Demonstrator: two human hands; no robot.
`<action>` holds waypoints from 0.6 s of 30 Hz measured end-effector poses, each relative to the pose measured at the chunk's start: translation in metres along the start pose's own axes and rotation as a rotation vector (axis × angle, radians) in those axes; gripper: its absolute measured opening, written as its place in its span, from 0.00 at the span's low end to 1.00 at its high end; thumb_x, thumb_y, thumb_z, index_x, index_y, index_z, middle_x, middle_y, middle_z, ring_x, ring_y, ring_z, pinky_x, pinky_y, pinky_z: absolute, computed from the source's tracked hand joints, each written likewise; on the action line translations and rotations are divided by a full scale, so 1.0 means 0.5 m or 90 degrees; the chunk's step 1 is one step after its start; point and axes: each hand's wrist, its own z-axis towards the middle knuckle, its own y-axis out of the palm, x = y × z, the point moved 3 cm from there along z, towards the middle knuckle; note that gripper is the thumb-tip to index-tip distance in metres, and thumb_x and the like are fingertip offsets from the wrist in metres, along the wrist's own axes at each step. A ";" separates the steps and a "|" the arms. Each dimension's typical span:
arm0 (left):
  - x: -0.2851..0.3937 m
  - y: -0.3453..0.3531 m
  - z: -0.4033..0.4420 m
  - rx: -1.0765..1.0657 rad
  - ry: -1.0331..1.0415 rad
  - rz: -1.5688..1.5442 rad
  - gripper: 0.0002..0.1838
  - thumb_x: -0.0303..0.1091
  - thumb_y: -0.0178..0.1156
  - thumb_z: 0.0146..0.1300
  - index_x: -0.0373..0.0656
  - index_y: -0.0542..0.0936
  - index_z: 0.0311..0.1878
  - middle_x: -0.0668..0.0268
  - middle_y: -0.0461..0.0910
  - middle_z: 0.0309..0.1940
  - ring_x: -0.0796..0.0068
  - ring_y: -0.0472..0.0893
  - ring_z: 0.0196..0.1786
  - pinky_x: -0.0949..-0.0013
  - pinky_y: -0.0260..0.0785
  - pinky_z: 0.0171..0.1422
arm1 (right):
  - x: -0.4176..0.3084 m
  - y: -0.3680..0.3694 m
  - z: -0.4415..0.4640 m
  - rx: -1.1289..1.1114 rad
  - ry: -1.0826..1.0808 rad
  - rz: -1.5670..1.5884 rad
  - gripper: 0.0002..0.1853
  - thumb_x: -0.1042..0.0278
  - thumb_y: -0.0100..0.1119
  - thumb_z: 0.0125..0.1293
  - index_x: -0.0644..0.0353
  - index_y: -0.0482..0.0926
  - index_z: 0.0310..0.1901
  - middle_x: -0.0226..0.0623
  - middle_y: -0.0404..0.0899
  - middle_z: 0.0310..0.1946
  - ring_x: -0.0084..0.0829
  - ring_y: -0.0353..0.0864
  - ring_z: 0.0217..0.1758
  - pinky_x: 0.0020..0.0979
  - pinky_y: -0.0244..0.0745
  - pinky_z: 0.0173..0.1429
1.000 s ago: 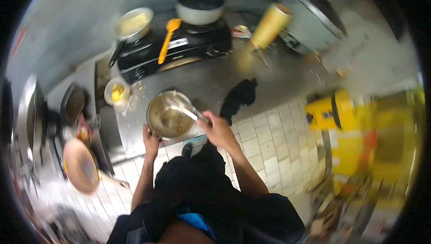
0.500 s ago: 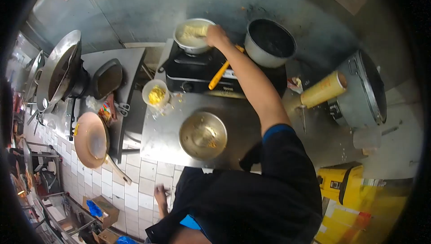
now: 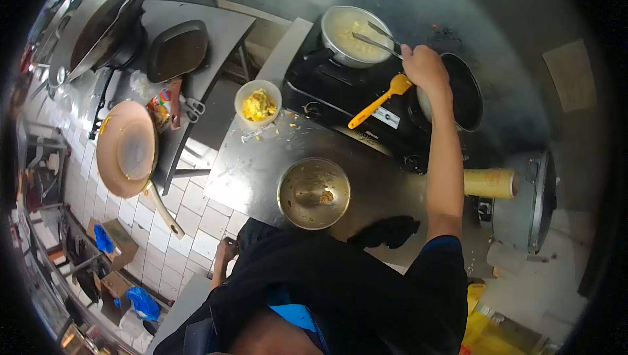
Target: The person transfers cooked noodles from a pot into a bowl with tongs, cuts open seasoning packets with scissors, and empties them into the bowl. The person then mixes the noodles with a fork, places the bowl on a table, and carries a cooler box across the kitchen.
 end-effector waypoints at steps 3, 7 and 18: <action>0.075 -0.042 0.044 0.014 0.008 -0.073 0.19 0.45 0.58 0.62 0.35 0.82 0.40 0.45 0.84 0.37 0.46 0.84 0.41 0.51 0.76 0.46 | 0.012 -0.025 0.011 -0.130 -0.004 -0.059 0.27 0.51 0.54 0.63 0.76 0.82 0.38 0.68 0.79 0.39 0.58 0.82 0.48 0.47 0.75 0.55; -0.051 0.040 0.147 0.032 0.051 -0.021 0.20 0.46 0.60 0.61 0.33 0.81 0.39 0.45 0.84 0.31 0.48 0.85 0.39 0.53 0.76 0.46 | 0.032 0.043 0.070 -0.223 0.077 0.078 0.31 0.44 0.64 0.60 0.71 0.75 0.21 0.43 0.74 0.16 0.34 0.74 0.18 0.39 0.65 0.24; -0.257 0.175 0.016 -0.011 0.157 0.195 0.15 0.40 0.55 0.59 0.42 0.83 0.24 0.54 0.84 0.25 0.55 0.85 0.31 0.52 0.74 0.33 | -0.053 0.191 0.134 -0.054 -0.041 -0.028 0.30 0.42 0.60 0.63 0.70 0.84 0.39 0.56 0.83 0.37 0.55 0.82 0.44 0.43 0.76 0.50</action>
